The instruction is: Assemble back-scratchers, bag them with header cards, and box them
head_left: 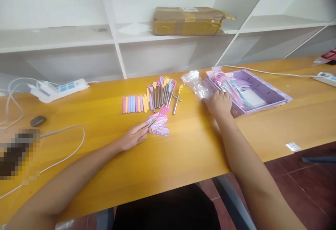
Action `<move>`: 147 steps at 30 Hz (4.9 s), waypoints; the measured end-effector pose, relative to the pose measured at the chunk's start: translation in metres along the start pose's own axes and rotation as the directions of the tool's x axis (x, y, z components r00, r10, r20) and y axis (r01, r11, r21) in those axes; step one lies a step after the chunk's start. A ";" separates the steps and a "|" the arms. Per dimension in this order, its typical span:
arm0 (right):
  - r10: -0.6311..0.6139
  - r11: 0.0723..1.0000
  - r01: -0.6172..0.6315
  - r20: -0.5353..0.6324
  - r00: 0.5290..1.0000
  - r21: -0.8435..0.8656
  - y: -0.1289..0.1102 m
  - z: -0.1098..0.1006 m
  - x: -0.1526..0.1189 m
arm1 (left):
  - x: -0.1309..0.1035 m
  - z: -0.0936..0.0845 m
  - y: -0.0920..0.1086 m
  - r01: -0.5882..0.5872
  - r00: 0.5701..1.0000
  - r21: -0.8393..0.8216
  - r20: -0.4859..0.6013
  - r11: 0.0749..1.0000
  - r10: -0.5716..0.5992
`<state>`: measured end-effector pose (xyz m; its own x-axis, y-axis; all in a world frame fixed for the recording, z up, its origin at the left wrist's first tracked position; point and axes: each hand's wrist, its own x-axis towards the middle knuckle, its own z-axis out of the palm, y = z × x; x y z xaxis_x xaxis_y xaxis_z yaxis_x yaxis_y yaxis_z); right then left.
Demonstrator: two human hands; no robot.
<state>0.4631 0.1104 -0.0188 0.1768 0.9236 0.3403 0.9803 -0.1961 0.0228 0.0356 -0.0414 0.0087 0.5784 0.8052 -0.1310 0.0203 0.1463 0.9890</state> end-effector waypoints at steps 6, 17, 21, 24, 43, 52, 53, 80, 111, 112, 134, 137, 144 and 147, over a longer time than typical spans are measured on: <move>0.016 0.998 -0.019 0.048 0.999 0.052 -0.002 -0.002 0.005 | 0.002 -0.002 -0.001 -0.008 1.000 0.024 0.019 1.000 0.007; 0.116 0.959 -0.131 0.076 0.990 0.251 -0.001 -0.001 0.007 | 0.001 -0.004 -0.003 -0.004 1.000 0.033 0.021 0.999 0.003; 0.120 0.863 -0.052 -0.104 0.987 0.502 -0.001 -0.004 0.009 | 0.001 -0.002 -0.005 -0.033 0.999 0.075 -0.039 0.997 0.036; 0.118 0.730 0.130 -0.311 0.943 0.671 -0.011 -0.016 0.009 | 0.003 -0.001 -0.010 -0.078 0.983 0.060 -0.164 0.995 0.087; -0.607 -0.023 0.080 -0.078 0.791 0.997 -0.175 -0.076 -0.144 | 0.010 -0.010 -0.008 -0.226 0.959 0.502 -0.035 0.834 0.281; -0.679 -0.178 -0.444 0.217 0.701 0.878 -0.179 -0.065 -0.139 | 0.009 -0.012 -0.008 -0.218 0.964 0.584 0.002 0.782 0.267; -0.698 -0.160 -0.440 0.214 0.683 0.884 -0.181 -0.065 -0.139 | 0.009 -0.012 -0.009 -0.230 0.961 0.583 0.011 0.779 0.276; -0.742 0.292 0.555 -0.181 0.645 0.779 -0.135 -0.070 -0.111 | 0.014 -0.022 -0.021 -0.408 0.592 0.105 -0.726 0.907 0.350; -0.735 0.266 0.481 -0.147 0.662 0.836 -0.139 -0.065 -0.117 | 0.011 -0.014 -0.013 -0.166 0.865 0.164 -0.449 0.972 0.223; -0.729 0.278 0.453 -0.121 0.674 0.847 -0.139 -0.066 -0.117 | 0.011 -0.014 -0.014 -0.177 0.851 0.159 -0.472 0.971 0.232; -0.728 0.254 0.239 0.022 0.685 0.937 -0.148 -0.072 -0.132 | 0.010 -0.013 -0.013 -0.118 0.896 0.185 -0.404 0.976 0.185; -0.740 0.258 0.242 0.030 0.672 0.935 -0.150 -0.075 -0.134 | 0.007 -0.008 -0.010 -0.097 0.903 0.204 -0.393 0.974 0.172; -0.743 0.283 0.281 0.025 0.668 0.917 -0.146 -0.080 -0.130 | 0.009 -0.013 -0.011 -0.353 0.659 0.085 -0.684 0.932 0.312; -0.743 0.277 0.313 -0.004 0.669 0.908 -0.144 -0.078 -0.128 | 0.015 -0.018 -0.010 -0.408 0.632 0.006 -0.720 0.913 0.287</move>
<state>0.2924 -0.0050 0.0080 -0.6109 0.7620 0.2145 0.4066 0.5345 -0.7409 0.0290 -0.0207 -0.0043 -0.2155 0.9646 0.1519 -0.2122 -0.1981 0.9569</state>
